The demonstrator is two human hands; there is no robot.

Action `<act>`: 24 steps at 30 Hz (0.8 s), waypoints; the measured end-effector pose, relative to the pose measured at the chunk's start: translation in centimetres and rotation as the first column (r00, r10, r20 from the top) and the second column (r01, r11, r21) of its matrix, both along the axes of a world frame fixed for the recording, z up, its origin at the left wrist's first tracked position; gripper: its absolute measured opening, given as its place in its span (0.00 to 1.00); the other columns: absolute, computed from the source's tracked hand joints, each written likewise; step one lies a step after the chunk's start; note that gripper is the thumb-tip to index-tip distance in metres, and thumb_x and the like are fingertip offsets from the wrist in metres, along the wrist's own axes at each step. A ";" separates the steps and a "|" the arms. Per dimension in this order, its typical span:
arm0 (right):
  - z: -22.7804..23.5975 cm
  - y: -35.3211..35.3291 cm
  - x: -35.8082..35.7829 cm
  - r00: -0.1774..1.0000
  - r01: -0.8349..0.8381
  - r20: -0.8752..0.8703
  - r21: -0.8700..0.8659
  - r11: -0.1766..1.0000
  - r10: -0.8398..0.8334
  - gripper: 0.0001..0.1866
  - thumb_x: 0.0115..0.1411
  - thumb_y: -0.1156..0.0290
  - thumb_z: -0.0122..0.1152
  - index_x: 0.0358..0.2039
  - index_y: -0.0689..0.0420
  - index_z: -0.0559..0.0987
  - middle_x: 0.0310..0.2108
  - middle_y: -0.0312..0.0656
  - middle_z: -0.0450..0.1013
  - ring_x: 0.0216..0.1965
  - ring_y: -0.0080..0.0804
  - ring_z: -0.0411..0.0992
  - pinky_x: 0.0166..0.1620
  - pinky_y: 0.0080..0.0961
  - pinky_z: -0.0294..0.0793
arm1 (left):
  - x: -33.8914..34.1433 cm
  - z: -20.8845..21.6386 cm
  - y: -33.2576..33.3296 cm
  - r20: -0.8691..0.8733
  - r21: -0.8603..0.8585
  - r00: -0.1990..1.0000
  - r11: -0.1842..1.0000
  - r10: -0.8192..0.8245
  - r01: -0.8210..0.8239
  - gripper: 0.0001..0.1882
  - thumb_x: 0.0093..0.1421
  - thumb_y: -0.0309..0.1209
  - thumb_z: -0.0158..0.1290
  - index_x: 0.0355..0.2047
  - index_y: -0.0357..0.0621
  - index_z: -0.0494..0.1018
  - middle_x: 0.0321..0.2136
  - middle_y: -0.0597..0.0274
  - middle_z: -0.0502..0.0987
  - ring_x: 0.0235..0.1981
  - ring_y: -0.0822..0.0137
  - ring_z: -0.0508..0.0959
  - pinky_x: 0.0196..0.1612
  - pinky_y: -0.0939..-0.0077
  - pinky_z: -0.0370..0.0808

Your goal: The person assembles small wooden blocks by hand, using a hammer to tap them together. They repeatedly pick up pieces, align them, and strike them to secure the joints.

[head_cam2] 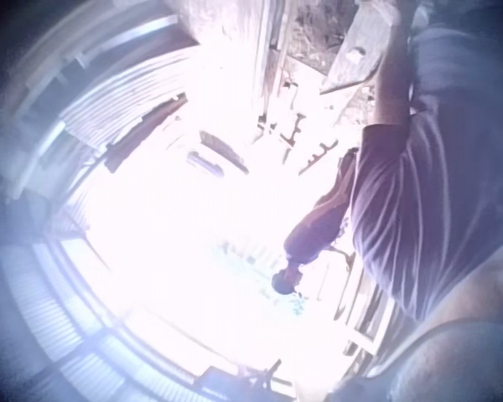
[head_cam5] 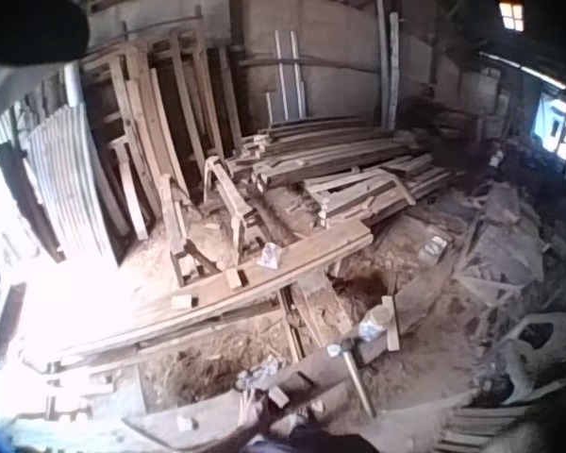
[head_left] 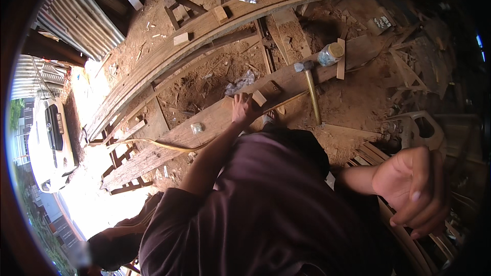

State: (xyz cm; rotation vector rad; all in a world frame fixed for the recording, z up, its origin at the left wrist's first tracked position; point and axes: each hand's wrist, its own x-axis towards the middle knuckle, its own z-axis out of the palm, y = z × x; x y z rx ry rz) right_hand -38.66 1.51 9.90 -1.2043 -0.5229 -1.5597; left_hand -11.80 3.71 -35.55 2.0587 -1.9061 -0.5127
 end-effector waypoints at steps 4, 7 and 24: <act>-0.2 -0.2 -3.3 0.844 0.367 -0.438 0.055 0.928 -0.308 0.06 0.69 0.53 0.65 0.34 0.34 0.85 0.26 0.16 0.76 0.23 0.09 0.73 0.53 0.30 0.60 | -0.9 -1.4 -1.1 0.073 0.089 0.997 0.996 0.021 -0.027 0.51 0.52 0.58 0.69 0.70 0.44 0.67 0.61 0.43 0.69 0.63 0.39 0.65 0.64 0.43 0.65; -0.6 -0.5 -4.2 0.706 0.510 -0.546 -0.052 0.859 -0.452 0.13 0.69 0.47 0.66 0.53 0.24 0.81 0.39 0.10 0.74 0.30 0.06 0.72 0.56 0.32 0.58 | -0.9 -2.0 -1.1 0.089 0.031 0.996 0.999 0.020 -0.022 0.55 0.51 0.57 0.70 0.74 0.48 0.62 0.60 0.43 0.69 0.62 0.40 0.66 0.64 0.42 0.65; 2.6 -7.4 -5.5 0.594 0.487 -0.477 -0.428 0.761 -0.648 0.26 0.69 0.36 0.59 0.64 0.27 0.76 0.57 0.11 0.73 0.39 0.09 0.71 0.57 0.34 0.60 | -0.6 6.2 -0.5 -0.169 -0.224 0.965 0.946 0.201 -0.237 0.46 0.57 0.35 0.67 0.75 0.49 0.61 0.65 0.46 0.68 0.70 0.45 0.64 0.72 0.45 0.62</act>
